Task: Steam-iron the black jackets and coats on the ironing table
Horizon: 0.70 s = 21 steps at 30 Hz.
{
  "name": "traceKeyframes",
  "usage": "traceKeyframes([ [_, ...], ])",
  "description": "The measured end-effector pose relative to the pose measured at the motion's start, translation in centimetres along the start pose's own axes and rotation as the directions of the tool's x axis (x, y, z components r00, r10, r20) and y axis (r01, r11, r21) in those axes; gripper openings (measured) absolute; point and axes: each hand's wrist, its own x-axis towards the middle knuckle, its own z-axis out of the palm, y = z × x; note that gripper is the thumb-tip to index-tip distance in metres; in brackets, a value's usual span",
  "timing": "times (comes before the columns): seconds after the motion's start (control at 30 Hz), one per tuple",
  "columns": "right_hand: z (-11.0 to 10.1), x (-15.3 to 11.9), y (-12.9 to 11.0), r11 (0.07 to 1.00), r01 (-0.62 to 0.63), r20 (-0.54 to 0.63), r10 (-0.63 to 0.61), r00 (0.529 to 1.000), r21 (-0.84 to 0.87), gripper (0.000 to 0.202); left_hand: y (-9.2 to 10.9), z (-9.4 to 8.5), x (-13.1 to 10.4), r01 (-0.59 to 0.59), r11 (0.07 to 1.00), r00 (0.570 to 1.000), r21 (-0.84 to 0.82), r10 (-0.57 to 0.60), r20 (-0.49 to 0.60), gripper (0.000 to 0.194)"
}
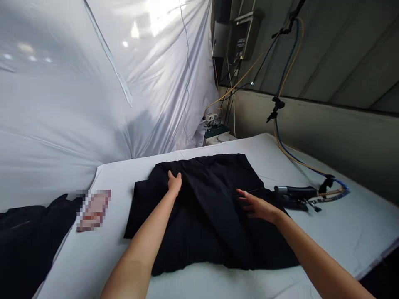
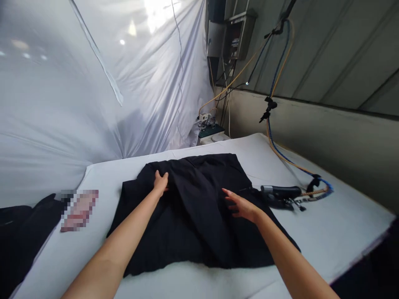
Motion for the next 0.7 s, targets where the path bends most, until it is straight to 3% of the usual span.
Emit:
traceKeyframes([
  [0.07,1.7,0.0,0.9,0.995,0.031,-0.04,-0.035,0.999,-0.096,0.064,1.0,1.2,-2.4,0.036,0.991,0.987,-0.128,-0.016,0.16,0.079],
  [0.13,3.2,0.0,1.1,0.96,0.165,-0.055,-0.182,0.982,-0.227,0.066,1.8,1.5,-3.9,0.03,0.978,0.978,-0.207,0.014,0.208,0.079],
  [0.2,4.4,-0.4,0.7,0.88,0.272,-0.096,-0.333,0.938,-0.389,0.061,2.2,0.8,-4.6,-0.057,0.988,0.994,-0.145,0.07,0.087,0.07],
  [0.23,5.0,-0.7,0.3,0.836,0.268,-0.136,-0.373,0.918,-0.479,0.057,2.3,0.2,-4.7,-0.083,0.994,0.996,-0.064,0.084,0.011,0.065],
  [0.33,6.9,-2.1,-0.9,0.691,0.141,-0.239,-0.423,0.874,-0.709,0.037,2.4,-1.8,-5.2,-0.036,0.985,0.992,0.169,0.056,-0.115,0.056],
  [0.4,8.7,-2.5,-1.2,0.593,0.112,-0.229,-0.469,0.853,-0.797,0.037,2.5,-2.1,-6.2,-0.132,0.954,0.978,0.27,0.17,-0.123,0.05],
  [0.43,9.7,-2.4,-1.1,0.555,0.118,-0.21,-0.491,0.846,-0.823,0.042,2.6,-2.0,-6.9,-0.25,0.914,0.953,0.32,0.291,-0.088,0.049],
  [0.5,11.9,-1.6,-0.5,0.516,0.116,-0.185,-0.495,0.849,-0.849,0.053,2.6,-1.1,-8.3,-0.502,0.758,0.848,0.417,0.525,0.066,0.051],
  [0.57,13.9,-0.3,0.7,0.51,0.072,-0.207,-0.469,0.859,-0.857,0.061,2.1,0.0,-9.3,-0.646,0.622,0.753,0.442,0.613,0.239,0.06],
  [0.63,15.7,1.0,2.2,0.504,0.007,-0.257,-0.454,0.853,-0.864,0.064,1.2,0.8,-9.6,-0.682,0.577,0.727,0.448,0.597,0.338,0.071],
  [0.7,17.2,2.1,3.6,0.477,-0.039,-0.295,-0.475,0.829,-0.878,0.065,0.0,1.2,-9.1,-0.661,0.591,0.75,0.462,0.53,0.396,0.084],
])
